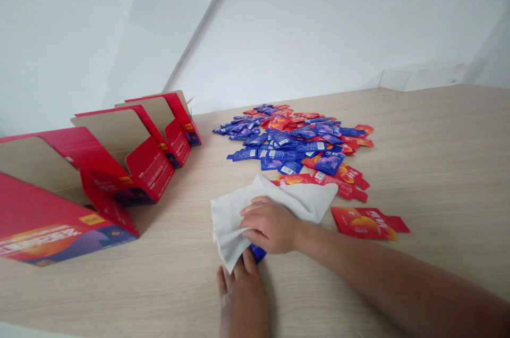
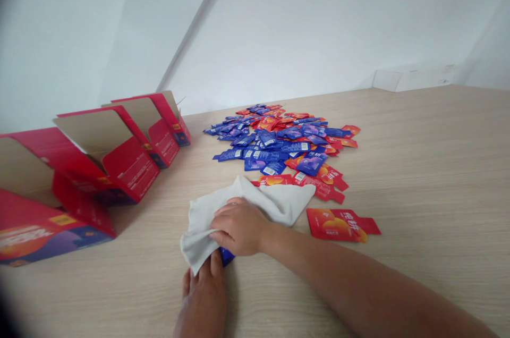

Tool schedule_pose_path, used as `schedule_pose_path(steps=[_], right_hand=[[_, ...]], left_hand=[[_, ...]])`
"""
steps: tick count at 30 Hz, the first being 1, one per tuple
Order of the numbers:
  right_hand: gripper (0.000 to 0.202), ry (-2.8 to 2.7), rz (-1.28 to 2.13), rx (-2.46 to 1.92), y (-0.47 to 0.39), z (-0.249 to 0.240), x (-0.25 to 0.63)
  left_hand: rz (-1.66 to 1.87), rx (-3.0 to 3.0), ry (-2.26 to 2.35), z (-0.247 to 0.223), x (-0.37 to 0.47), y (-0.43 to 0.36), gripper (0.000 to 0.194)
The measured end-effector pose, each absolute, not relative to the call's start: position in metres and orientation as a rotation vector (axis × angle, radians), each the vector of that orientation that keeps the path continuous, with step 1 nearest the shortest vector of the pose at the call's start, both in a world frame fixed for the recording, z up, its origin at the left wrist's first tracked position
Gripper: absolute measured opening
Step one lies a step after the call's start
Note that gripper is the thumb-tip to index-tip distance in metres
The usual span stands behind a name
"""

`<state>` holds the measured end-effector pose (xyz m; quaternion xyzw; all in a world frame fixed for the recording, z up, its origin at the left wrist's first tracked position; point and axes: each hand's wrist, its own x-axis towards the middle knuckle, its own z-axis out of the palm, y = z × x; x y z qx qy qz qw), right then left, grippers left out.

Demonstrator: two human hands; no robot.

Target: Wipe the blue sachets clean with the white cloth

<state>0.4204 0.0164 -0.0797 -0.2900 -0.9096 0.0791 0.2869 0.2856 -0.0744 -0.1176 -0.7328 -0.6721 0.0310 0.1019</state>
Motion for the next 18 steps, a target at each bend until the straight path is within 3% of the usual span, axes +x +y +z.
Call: schedule_pose_path(steps=[11, 18], right_hand=[[0.025, -2.412, 0.176, -1.118, 0.026, -0.083, 0.419], [0.019, -2.346, 0.180, -0.868, 0.019, -0.081, 0.421]], left_hand=[[0.123, -2.022, -1.975, -0.106, 0.296, -0.074, 0.052], [0.125, -2.096, -1.946, -0.117, 0.286, -0.073, 0.051]])
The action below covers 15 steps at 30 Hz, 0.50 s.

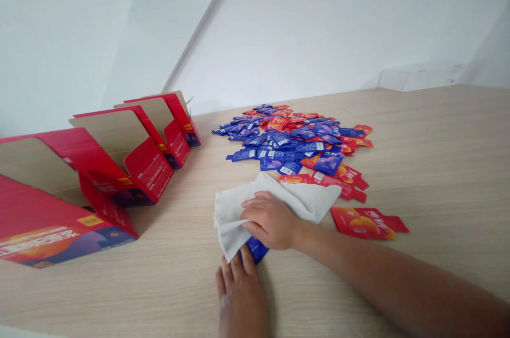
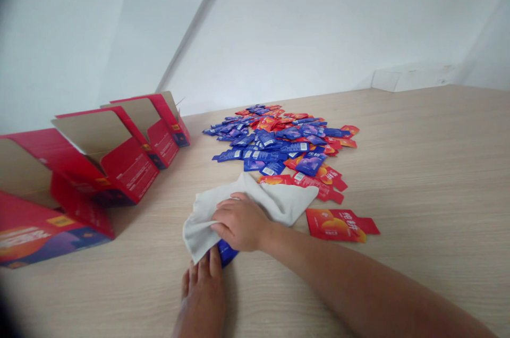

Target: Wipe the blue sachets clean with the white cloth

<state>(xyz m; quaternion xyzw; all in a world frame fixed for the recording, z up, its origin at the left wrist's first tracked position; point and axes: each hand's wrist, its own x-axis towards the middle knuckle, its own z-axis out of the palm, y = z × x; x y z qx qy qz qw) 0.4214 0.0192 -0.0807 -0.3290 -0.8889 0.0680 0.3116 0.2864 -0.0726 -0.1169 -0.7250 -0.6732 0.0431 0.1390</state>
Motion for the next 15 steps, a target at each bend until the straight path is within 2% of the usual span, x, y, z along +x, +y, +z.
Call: schedule_pose_path(steps=[4, 11, 15], right_hand=[[0.018, -2.462, 0.211, -0.757, 0.017, -0.080, 0.419], [0.024, -2.420, 0.177, -1.076, 0.025, -0.083, 0.419], [0.024, -2.359, 0.168, -1.087, 0.025, -0.084, 0.421]], left_hand=[[0.115, -2.171, -1.940, -0.117, 0.285, -0.073, 0.054], [0.163, -2.028, -1.987, -0.106, 0.295, -0.074, 0.054], [0.138, -2.048, -1.958, -0.111, 0.293, -0.073, 0.053]])
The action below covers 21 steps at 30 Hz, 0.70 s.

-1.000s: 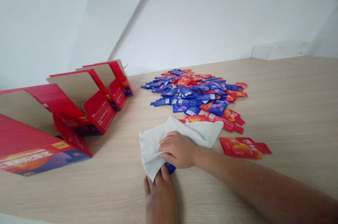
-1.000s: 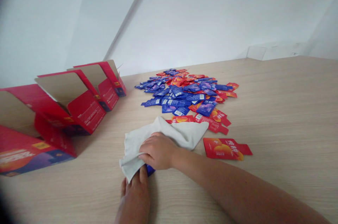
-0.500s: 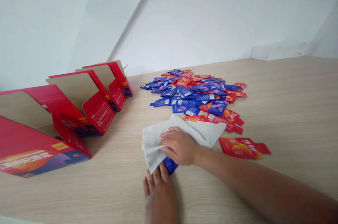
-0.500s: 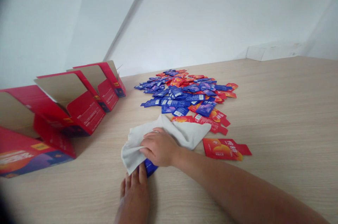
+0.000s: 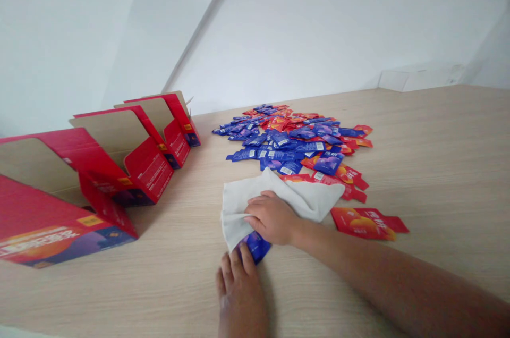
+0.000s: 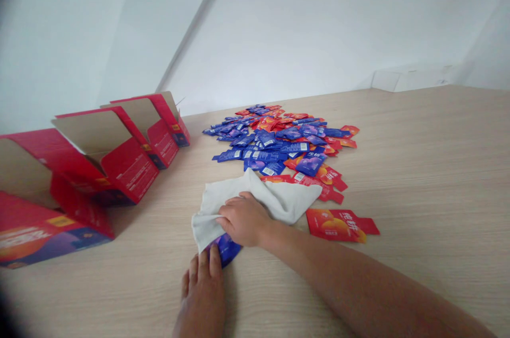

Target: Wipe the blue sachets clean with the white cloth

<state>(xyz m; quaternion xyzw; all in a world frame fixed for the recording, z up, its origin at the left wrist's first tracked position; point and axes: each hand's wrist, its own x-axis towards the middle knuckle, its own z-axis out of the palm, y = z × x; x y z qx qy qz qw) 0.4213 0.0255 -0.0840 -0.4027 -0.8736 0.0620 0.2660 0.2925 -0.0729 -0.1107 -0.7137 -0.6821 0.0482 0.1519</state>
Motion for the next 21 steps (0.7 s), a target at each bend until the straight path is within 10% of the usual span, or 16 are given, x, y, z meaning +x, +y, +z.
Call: schedule_pose_path(steps=[21], right_hand=[[0.020, -2.345, 0.189, -1.003, 0.024, -0.082, 0.423]], left_hand=[[0.035, -2.087, -1.937, -0.126, 0.284, -0.072, 0.051]])
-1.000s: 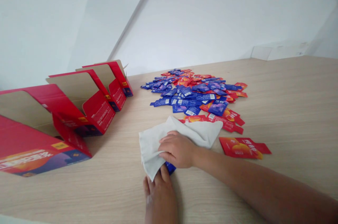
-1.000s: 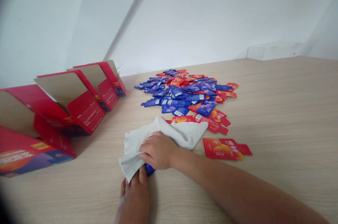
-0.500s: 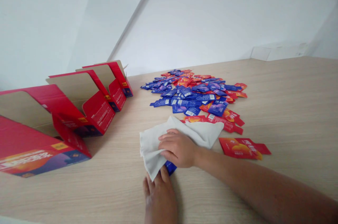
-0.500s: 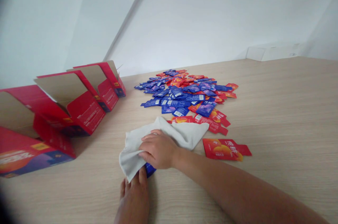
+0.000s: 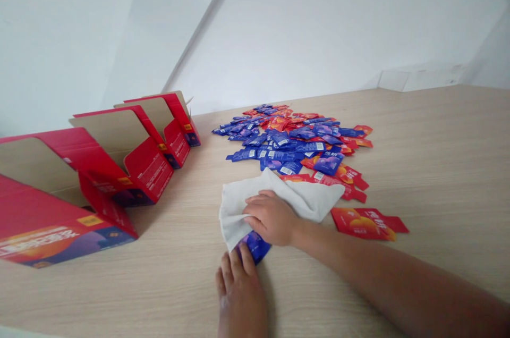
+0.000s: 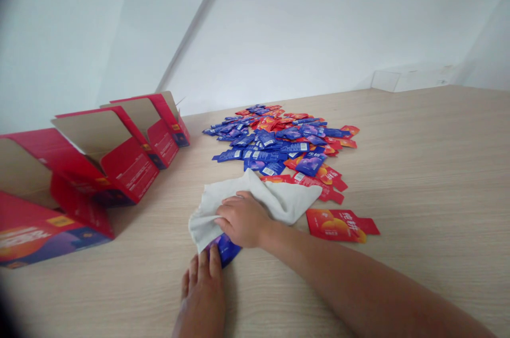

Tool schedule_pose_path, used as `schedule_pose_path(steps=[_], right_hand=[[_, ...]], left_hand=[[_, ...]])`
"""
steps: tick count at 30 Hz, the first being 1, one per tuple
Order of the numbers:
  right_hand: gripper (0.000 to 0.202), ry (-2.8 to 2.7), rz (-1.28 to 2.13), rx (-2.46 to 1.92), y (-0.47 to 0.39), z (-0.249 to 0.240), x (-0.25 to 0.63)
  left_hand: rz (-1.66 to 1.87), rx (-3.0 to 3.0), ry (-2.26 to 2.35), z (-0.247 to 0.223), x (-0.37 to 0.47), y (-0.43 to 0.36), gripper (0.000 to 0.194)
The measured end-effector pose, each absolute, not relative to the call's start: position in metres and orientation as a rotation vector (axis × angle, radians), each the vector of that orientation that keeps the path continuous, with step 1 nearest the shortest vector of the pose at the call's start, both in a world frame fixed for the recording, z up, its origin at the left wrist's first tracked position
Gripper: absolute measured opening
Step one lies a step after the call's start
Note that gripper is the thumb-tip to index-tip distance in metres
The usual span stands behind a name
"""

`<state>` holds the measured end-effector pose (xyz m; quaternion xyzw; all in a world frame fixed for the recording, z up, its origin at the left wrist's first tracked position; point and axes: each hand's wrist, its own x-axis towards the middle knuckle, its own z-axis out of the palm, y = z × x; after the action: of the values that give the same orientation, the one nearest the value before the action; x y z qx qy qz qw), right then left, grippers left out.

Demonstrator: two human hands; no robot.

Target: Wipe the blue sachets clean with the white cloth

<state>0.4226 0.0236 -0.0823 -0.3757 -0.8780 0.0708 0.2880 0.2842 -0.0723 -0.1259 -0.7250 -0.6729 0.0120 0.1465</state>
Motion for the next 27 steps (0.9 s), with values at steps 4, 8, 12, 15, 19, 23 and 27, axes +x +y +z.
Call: schedule_pose_path(steps=[4, 8, 12, 15, 19, 23, 27], right_hand=[[0.017, -2.431, 0.210, -0.767, 0.018, -0.080, 0.421], [0.019, -2.492, 0.221, -0.805, 0.019, -0.079, 0.417], [0.023, -2.453, 0.201, -0.988, 0.024, -0.081, 0.418], [0.024, -2.426, 0.200, -1.052, 0.026, -0.082, 0.420], [0.021, -2.359, 0.184, -0.955, 0.021, -0.079, 0.421], [0.017, -2.380, 0.185, -0.841, 0.016, -0.076, 0.420], [0.014, -2.507, 0.243, -0.870, 0.019, -0.080, 0.419]], left_hand=[[0.041, -2.175, -2.001, -0.130, 0.278, -0.071, 0.049], [0.044, -2.193, -2.007, -0.125, 0.281, -0.073, 0.050], [0.048, -2.102, -1.991, -0.120, 0.286, -0.073, 0.051], [0.046, -2.076, -1.964, -0.120, 0.287, -0.072, 0.051], [0.048, -2.065, -1.957, -0.122, 0.285, -0.072, 0.050], [0.087, -2.157, -1.949, -0.120, 0.283, -0.074, 0.048], [0.119, -2.146, -1.993, -0.114, 0.287, -0.074, 0.049]])
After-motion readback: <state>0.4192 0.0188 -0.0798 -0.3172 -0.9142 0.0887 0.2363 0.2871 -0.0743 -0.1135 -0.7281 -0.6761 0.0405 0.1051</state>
